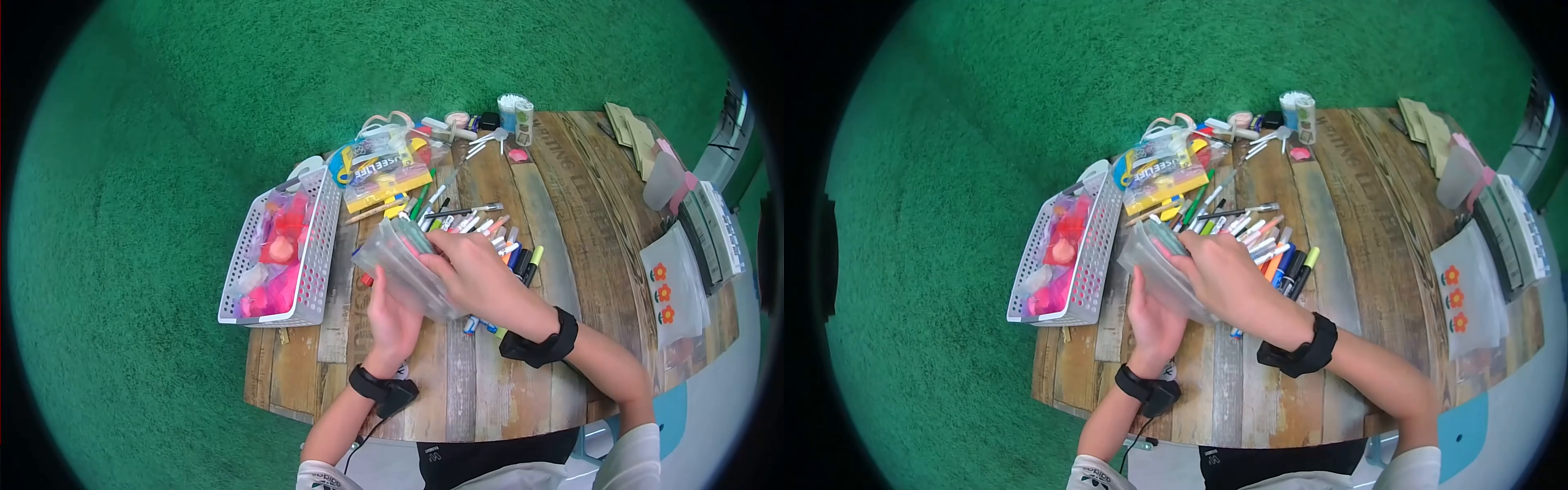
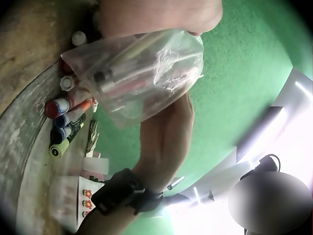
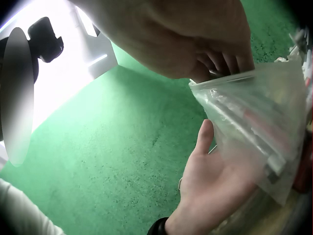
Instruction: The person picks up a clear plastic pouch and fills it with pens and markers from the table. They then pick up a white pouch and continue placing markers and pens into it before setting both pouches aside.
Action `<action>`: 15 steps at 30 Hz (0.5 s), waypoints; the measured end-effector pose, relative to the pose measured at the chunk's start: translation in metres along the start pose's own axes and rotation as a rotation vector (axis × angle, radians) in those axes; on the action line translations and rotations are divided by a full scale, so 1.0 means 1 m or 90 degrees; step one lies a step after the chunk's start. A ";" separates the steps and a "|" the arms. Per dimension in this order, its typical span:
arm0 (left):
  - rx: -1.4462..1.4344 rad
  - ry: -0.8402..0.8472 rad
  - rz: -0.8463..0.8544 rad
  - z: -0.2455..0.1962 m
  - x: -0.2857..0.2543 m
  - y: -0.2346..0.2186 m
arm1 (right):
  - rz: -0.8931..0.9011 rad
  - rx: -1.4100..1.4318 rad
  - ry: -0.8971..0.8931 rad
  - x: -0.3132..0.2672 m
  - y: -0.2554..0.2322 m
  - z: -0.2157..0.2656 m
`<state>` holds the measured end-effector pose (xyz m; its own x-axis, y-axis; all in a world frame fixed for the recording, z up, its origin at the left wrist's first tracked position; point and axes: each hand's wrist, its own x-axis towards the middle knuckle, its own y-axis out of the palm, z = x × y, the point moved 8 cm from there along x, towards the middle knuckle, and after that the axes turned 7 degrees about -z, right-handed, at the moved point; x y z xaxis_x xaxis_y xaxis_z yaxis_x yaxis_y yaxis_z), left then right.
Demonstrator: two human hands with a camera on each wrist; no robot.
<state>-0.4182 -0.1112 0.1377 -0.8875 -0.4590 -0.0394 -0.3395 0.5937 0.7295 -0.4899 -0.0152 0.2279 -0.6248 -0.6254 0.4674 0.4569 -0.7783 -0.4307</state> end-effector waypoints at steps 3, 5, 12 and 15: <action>0.016 0.015 -0.006 0.000 -0.002 0.001 | 0.008 -0.030 0.002 0.001 -0.003 0.002; 0.061 0.015 -0.004 0.001 -0.005 0.000 | 0.013 -0.039 0.003 0.002 -0.005 0.001; 0.115 0.025 -0.021 0.008 -0.004 -0.014 | 0.058 -0.046 -0.042 0.003 -0.009 0.005; 0.137 0.021 -0.016 0.007 -0.004 -0.016 | 0.066 -0.017 -0.036 0.003 -0.007 0.008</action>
<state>-0.4112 -0.1144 0.1217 -0.8681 -0.4955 -0.0310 -0.4241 0.7076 0.5652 -0.4900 -0.0119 0.2387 -0.5386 -0.7051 0.4613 0.4997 -0.7081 -0.4989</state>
